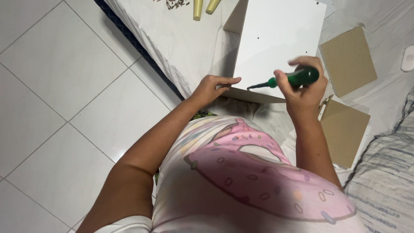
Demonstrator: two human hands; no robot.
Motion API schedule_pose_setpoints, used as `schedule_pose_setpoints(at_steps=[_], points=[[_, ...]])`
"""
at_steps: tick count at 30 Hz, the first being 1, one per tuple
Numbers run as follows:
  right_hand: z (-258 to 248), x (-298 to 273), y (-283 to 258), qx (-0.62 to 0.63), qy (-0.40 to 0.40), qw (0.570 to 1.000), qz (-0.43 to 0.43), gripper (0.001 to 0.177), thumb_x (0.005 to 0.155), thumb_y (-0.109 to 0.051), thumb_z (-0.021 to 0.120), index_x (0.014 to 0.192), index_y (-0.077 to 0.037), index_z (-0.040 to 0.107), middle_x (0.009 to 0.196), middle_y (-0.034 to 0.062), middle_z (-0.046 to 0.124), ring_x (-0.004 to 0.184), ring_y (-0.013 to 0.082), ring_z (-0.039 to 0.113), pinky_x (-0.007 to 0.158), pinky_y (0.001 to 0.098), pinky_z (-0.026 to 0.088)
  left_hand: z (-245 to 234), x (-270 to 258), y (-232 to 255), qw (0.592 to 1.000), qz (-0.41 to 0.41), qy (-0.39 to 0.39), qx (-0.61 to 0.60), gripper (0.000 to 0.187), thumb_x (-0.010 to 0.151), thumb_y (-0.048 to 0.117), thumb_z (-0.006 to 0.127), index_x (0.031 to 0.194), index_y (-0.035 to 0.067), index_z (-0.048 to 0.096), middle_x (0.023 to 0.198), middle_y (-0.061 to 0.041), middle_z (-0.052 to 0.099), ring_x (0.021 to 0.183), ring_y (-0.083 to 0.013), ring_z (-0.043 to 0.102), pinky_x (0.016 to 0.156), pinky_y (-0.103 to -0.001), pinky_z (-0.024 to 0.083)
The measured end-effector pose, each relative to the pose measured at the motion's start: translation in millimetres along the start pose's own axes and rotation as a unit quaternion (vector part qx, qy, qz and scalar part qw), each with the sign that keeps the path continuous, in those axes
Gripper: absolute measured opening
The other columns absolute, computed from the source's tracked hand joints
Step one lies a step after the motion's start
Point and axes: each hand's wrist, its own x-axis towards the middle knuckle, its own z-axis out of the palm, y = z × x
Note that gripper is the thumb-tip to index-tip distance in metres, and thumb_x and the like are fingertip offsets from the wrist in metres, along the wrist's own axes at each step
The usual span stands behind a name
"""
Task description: The person assembles a small white cabinet on a bed, aligning particleboard panels to the cabinet body and driving screws with a green screwdriver. They position the box, insert screws at the corners, and tighten them panel by panel while loose legs and hardware remain on the bed.
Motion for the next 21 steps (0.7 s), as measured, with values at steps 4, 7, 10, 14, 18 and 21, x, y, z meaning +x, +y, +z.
schedule_pose_setpoints(at_steps=[4,7,10,14,18,21], points=[[10.1,11.2,-14.9,0.103,-0.001,0.992,0.074,0.017,0.095,-0.004,0.078,0.097,-0.005,0.062,0.105,0.0031,0.064,0.079,0.0088,0.066,0.058,0.0198,0.051,1.9,-2.7,3.3,1.0,0.002,0.014,0.014,0.046,0.09,-0.007,0.067,0.128,0.018,0.071,0.125,-0.007,0.074,0.113,-0.0197,0.074,0.1,-0.028,0.058],[13.1,13.7,-19.9,0.147,-0.033,0.976,0.16,0.014,0.097,-0.007,0.074,0.101,-0.005,0.061,0.099,0.0068,0.069,0.082,0.0094,0.07,0.055,0.023,0.049,3.9,-4.2,7.1,0.999,-0.011,0.022,0.04,0.046,0.09,-0.006,0.068,0.128,0.02,0.072,0.124,-0.007,0.074,0.112,-0.0205,0.074,0.096,-0.029,0.059],[8.9,9.3,-19.5,0.205,-0.092,0.962,0.153,0.016,0.106,-0.008,0.069,0.115,-0.004,0.056,0.103,0.0108,0.069,0.09,0.011,0.069,0.066,0.0232,0.051,5.8,-6.8,10.5,0.998,-0.022,0.031,0.044,0.045,0.091,-0.005,0.067,0.127,0.021,0.072,0.124,-0.006,0.074,0.111,-0.0204,0.075,0.094,-0.029,0.059],[-3.4,3.0,-17.7,0.337,-0.173,0.911,0.161,0.027,0.106,-0.014,0.058,0.132,-0.008,0.053,0.122,0.0083,0.067,0.092,0.0105,0.066,0.079,0.0228,0.059,7.5,-5.5,12.9,0.998,-0.021,0.036,0.047,0.046,0.091,-0.005,0.067,0.128,0.022,0.071,0.126,-0.005,0.072,0.113,-0.0203,0.074,0.096,-0.029,0.059],[-5.3,0.4,-16.9,0.311,-0.161,0.915,0.202,0.024,0.104,-0.017,0.059,0.125,-0.007,0.053,0.116,0.0071,0.071,0.082,0.0124,0.07,0.072,0.0232,0.062,4.9,-5.5,13.3,0.998,-0.042,0.026,0.038,0.045,0.09,-0.004,0.068,0.127,0.022,0.071,0.127,-0.003,0.072,0.115,-0.02,0.073,0.1,-0.029,0.058],[-1.5,-1.0,-9.2,0.259,-0.114,0.945,0.165,0.026,0.096,-0.012,0.074,0.112,-0.004,0.055,0.108,0.0081,0.073,0.08,0.0113,0.068,0.069,0.0233,0.058,5.4,-5.2,13.6,0.999,-0.029,0.028,0.037,0.045,0.09,-0.004,0.069,0.127,0.022,0.071,0.128,-0.003,0.071,0.117,-0.0199,0.072,0.103,-0.03,0.056]])
